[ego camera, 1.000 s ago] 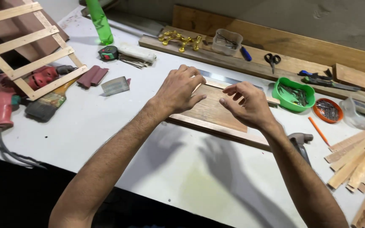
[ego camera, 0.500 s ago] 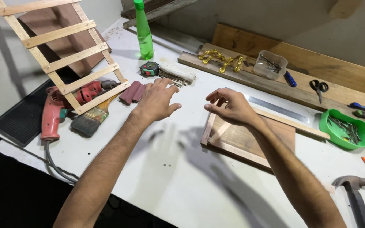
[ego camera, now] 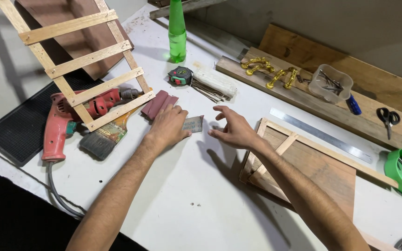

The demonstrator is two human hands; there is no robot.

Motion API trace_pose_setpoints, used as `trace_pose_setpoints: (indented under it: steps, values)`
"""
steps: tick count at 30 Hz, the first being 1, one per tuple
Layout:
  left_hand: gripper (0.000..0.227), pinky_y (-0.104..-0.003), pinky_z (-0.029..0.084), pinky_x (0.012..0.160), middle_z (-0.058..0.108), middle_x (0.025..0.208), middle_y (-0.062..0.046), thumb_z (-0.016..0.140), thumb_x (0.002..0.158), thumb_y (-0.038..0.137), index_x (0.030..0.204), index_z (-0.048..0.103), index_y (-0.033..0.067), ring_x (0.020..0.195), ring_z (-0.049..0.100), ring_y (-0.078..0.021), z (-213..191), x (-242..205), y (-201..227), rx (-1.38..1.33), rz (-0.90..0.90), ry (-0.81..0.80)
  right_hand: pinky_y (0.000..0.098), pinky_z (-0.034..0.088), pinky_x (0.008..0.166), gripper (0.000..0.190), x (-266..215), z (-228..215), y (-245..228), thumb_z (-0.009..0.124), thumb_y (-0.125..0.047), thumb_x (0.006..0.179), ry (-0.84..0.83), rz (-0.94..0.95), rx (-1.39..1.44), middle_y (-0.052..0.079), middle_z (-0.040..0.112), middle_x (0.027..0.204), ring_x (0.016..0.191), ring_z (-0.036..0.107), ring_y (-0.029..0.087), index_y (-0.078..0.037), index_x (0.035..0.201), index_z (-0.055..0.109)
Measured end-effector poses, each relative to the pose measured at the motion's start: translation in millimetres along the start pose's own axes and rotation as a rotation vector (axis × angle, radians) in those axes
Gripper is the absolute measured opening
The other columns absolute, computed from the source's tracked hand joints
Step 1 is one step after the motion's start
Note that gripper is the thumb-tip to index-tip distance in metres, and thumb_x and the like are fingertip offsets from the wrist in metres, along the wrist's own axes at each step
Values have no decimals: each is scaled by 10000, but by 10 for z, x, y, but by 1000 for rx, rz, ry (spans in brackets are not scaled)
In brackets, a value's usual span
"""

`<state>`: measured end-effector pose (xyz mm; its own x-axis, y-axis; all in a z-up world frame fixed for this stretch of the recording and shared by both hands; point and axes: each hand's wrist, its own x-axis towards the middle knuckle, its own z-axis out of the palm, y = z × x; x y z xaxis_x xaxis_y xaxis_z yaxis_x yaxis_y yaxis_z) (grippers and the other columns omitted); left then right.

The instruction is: Making a wooden frame by hammering nails into wood strips and sanding edges.

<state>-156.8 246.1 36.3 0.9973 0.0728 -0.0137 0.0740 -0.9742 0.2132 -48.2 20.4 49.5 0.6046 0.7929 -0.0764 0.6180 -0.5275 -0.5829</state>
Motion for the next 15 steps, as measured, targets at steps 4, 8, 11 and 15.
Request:
trace_pose_setpoints:
  steps: [4,8,11,15]
  values:
    - [678,-485,418,1080,606,1215,-141,901,746,346,1289,623,49,1224,507,-312,-59,-13,28,-88,1,50,384,645,705,808,84,112,28,747,-472,878,-11,-21,41,211,623,1304,860,716,217,-95,1493,381]
    - [459,-443,472,1002,614,1106,-112,891,751,227,1127,679,70,1120,553,-281,-10,39,61,-179,9,108,377,650,703,777,-18,24,-144,735,-427,874,2,58,143,190,605,1333,823,731,225,-108,1489,384]
    - [254,-423,507,932,624,1014,-82,832,790,147,1007,712,91,1041,599,-256,-63,75,168,-268,59,158,344,643,703,725,-174,-47,-92,719,-388,899,54,73,237,175,591,1357,841,729,190,-103,1486,402]
    - [134,-443,528,842,634,876,-102,769,823,142,931,729,74,921,630,-277,-329,102,488,-391,208,218,287,571,627,569,-525,-289,6,662,-339,962,187,33,441,111,691,1294,794,667,124,-82,1444,503]
